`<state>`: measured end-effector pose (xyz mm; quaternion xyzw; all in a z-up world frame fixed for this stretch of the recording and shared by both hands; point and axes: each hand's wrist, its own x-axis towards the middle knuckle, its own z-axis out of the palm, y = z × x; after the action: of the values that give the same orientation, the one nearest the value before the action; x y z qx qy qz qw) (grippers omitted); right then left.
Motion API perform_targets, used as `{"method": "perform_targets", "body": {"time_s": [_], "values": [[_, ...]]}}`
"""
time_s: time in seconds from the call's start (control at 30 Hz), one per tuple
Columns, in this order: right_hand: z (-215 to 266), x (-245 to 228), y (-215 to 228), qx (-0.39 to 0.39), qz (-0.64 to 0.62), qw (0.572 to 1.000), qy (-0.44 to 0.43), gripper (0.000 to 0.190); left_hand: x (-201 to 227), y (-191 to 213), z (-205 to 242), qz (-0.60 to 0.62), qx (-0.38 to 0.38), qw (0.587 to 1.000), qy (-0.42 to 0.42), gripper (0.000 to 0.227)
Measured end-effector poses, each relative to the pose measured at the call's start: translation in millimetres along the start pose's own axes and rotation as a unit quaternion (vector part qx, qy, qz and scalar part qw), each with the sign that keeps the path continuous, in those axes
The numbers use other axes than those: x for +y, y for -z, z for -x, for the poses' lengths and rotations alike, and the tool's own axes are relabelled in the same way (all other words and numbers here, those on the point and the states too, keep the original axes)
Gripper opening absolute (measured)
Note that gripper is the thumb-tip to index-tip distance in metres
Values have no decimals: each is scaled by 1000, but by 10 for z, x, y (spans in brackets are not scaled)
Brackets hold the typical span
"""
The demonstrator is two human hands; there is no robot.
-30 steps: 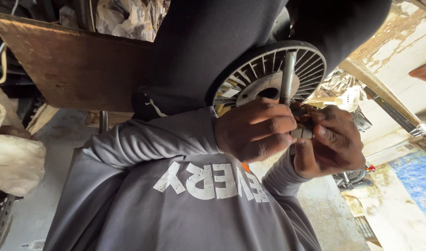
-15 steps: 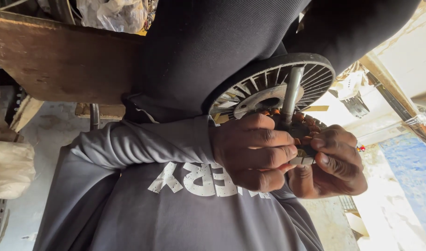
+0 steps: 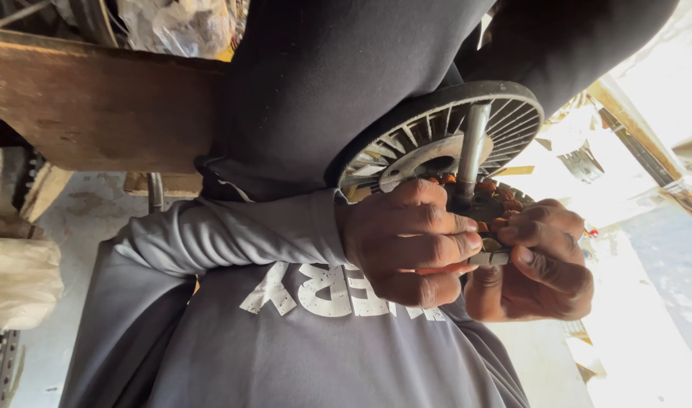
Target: The person repairs a fan motor armature while seated, working on their lap. They fit small insulating pieces into the copper-wound stator slots, cut strips of insulating material with scissors, and use a screwdriver on the motor assembly, picking up and positioning small components one at a time.
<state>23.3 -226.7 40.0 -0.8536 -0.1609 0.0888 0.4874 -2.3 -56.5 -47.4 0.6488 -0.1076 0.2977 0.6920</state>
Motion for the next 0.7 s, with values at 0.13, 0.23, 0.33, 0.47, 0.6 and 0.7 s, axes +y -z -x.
{"method": "perform_targets", "body": {"time_s": [0.13,0.23,0.33,0.47,0.6,0.7], "values": [[-16,-49,-92,44,9,999,-8,33,43,47,22,15,-26,999,13,26],[-23,22,-25,19,-18,1000,3,35,72,131,-90,115,-18,988,102,26],[-3,115,66,-9,-66,998,14,39,52,315,-305,196,-81,938,274,41],[51,136,46,27,-65,998,-4,27,59,312,-184,211,-135,925,286,46],[52,66,-129,102,-89,991,-23,23,62,239,-71,198,-115,933,276,48],[41,132,-86,87,-94,992,-2,22,27,253,-123,203,-113,942,242,51]]}}
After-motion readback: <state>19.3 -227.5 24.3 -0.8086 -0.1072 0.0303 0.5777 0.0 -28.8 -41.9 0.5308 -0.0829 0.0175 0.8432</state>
